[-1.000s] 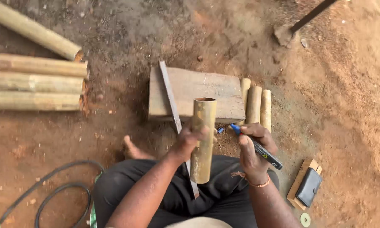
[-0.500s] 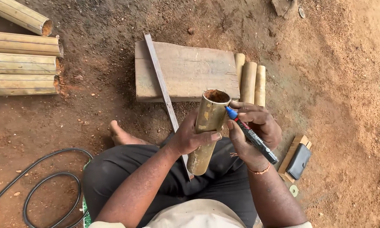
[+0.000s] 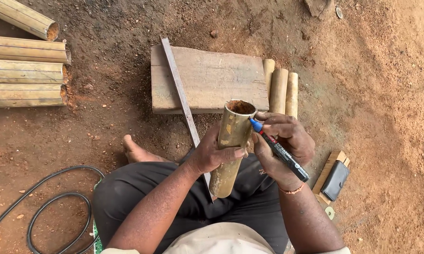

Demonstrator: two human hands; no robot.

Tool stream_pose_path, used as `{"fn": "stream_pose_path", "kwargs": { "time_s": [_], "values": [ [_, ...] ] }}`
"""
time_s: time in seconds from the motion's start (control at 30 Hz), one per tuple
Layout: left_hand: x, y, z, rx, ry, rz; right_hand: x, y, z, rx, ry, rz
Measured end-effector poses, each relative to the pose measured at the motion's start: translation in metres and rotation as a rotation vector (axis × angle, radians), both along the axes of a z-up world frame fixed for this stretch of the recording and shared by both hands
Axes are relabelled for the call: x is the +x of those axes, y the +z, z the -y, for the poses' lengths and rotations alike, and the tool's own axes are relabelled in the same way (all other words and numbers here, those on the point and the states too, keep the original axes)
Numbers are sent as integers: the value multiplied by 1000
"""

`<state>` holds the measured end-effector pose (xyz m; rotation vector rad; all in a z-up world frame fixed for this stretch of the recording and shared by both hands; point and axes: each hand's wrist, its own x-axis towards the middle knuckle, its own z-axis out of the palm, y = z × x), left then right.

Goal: The recorder is using a marker and a metal strip to mark alignment lines and measurements on several bamboo tubes.

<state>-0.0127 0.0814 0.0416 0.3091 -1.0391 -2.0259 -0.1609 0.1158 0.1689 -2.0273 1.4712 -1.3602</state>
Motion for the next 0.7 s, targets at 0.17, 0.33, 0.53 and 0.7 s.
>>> {"fn": "stream_pose_path", "kwargs": {
  "time_s": [0.17,0.33,0.53,0.7],
  "values": [
    [4,12,1,39,5,18,1,2,2,-1,-26,-52],
    [8,10,0,112,-21,-94,-5,-17,0,-11,77,216],
    [11,0,-3,193,-162,-260,0,-12,-2,52,52,383],
    [15,4,-2,225,-205,-264,1,-5,-2,-7,85,230]
  ]
}}
